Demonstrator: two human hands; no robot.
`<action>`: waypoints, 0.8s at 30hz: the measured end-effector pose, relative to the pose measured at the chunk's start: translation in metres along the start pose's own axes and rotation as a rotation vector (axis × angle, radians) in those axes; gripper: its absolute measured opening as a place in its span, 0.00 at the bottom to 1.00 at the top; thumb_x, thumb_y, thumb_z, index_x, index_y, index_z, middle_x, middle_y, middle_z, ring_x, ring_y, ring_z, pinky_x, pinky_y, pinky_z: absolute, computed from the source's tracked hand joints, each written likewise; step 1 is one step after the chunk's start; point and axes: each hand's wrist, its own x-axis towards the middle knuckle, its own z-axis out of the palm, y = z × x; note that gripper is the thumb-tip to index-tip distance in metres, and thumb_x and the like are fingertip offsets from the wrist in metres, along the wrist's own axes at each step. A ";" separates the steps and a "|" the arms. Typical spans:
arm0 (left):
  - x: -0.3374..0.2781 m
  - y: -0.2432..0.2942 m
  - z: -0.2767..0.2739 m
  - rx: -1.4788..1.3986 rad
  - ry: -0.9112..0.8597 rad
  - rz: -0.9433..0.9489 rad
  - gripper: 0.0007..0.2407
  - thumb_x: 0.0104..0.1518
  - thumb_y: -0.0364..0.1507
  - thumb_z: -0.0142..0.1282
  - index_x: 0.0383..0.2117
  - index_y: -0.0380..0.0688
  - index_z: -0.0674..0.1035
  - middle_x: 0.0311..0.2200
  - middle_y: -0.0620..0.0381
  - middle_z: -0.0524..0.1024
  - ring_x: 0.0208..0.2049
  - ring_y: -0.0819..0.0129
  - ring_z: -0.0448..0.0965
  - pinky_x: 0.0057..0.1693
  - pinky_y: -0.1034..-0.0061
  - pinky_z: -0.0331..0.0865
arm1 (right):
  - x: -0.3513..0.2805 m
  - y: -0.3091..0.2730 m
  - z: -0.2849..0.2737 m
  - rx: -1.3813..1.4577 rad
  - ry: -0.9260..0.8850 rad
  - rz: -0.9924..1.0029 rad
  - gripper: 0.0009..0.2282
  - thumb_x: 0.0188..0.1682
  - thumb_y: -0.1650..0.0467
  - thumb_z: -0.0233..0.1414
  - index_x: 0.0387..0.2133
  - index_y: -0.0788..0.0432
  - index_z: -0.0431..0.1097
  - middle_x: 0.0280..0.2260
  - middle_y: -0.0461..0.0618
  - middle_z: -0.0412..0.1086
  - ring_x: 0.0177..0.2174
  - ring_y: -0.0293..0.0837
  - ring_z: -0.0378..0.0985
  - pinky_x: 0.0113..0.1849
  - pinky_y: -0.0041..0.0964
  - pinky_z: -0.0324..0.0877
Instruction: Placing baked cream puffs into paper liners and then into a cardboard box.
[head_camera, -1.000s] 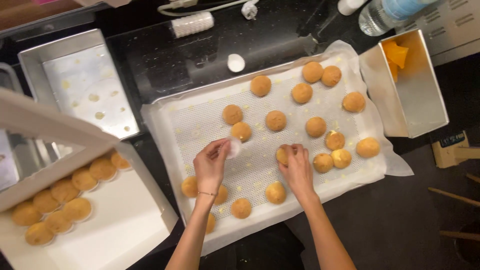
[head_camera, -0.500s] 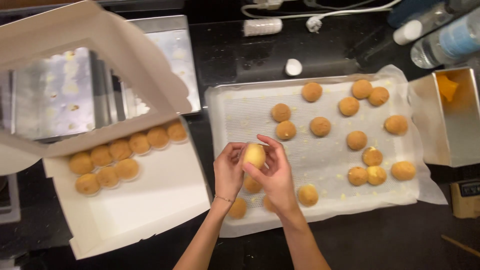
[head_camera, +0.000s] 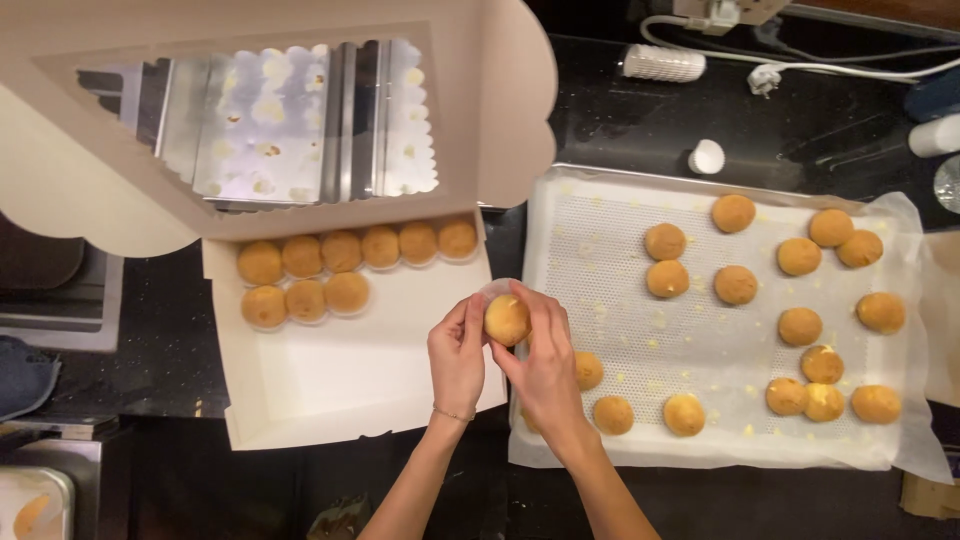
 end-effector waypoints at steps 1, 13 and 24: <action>0.001 -0.001 -0.006 -0.004 0.005 -0.001 0.17 0.68 0.34 0.47 0.42 0.29 0.82 0.29 0.61 0.79 0.30 0.81 0.73 0.38 0.82 0.71 | 0.000 -0.003 0.008 -0.001 -0.005 -0.002 0.31 0.36 0.78 0.64 0.57 0.63 0.63 0.50 0.60 0.68 0.50 0.60 0.72 0.50 0.48 0.70; 0.007 0.001 -0.060 -0.046 0.148 -0.037 0.16 0.70 0.32 0.47 0.42 0.29 0.83 0.30 0.60 0.77 0.31 0.78 0.71 0.37 0.82 0.67 | -0.003 -0.025 0.070 0.078 0.038 0.033 0.34 0.38 0.78 0.65 0.61 0.63 0.60 0.50 0.60 0.69 0.50 0.57 0.75 0.50 0.45 0.73; 0.037 -0.029 -0.122 -0.039 -0.037 -0.166 0.20 0.52 0.25 0.66 0.51 0.29 0.77 0.44 0.48 0.82 0.44 0.69 0.82 0.51 0.77 0.76 | 0.015 -0.013 0.115 0.046 -0.362 0.079 0.40 0.34 0.76 0.66 0.65 0.56 0.56 0.51 0.57 0.68 0.52 0.56 0.70 0.53 0.48 0.67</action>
